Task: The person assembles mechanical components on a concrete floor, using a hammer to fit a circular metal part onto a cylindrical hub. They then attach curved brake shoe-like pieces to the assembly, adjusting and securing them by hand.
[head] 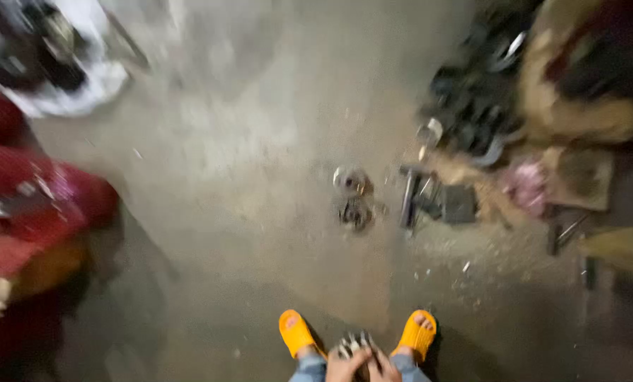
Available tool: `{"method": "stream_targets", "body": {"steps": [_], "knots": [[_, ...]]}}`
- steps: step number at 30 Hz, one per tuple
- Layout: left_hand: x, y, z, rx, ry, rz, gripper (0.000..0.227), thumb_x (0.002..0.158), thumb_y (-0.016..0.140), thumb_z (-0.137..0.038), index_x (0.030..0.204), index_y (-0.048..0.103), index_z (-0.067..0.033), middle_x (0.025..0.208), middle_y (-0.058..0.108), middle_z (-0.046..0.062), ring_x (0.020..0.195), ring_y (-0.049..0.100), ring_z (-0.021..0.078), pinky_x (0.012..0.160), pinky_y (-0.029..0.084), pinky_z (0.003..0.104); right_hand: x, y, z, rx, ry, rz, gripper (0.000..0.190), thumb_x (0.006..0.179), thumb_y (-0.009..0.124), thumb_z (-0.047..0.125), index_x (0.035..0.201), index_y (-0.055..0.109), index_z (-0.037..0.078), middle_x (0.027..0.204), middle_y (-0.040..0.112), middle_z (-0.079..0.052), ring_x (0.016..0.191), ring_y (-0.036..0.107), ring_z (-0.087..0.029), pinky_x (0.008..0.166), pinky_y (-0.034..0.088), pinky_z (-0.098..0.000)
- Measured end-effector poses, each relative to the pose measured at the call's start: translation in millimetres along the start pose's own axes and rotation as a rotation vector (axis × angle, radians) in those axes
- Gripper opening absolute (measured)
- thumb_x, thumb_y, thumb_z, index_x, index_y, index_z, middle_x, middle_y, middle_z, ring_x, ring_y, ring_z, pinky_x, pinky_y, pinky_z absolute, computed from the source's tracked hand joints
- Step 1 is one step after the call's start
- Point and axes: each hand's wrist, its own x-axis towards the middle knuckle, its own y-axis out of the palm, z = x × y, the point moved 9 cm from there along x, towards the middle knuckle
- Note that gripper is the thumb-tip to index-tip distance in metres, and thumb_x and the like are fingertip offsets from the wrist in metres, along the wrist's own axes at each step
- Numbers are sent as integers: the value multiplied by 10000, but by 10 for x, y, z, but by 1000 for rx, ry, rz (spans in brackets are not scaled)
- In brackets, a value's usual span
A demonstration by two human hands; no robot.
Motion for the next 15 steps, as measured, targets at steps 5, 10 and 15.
{"method": "stream_targets", "body": {"steps": [5, 10, 15], "knots": [[916, -510, -295, -58, 69, -66, 295, 736, 866, -106, 970, 761, 40, 821, 768, 120, 673, 666, 171, 583, 548, 274, 409, 27, 1595, 51, 368, 222, 488, 969, 532, 369, 1411, 623, 181, 1356, 728, -50, 1190, 718, -207, 991, 561, -310], [2000, -830, -1235, 119, 298, -69, 348, 739, 845, -236, 985, 724, -21, 818, 741, 73, 654, 654, 138, 572, 555, 268, 1631, 618, 2325, 57, 259, 296, 464, 986, 482, 175, 1432, 610, 157, 1228, 761, -60, 779, 670, -152, 669, 537, -290], [2850, -997, -2613, 369, 502, -392, 459, 628, 929, -318, 889, 706, -13, 731, 698, 203, 729, 694, 259, 581, 510, 364, 2826, 767, 3431, 141, -215, 174, 548, 890, 557, 41, 1420, 553, -96, 1369, 610, -324, 1345, 528, -428, 1161, 403, -530]]}}
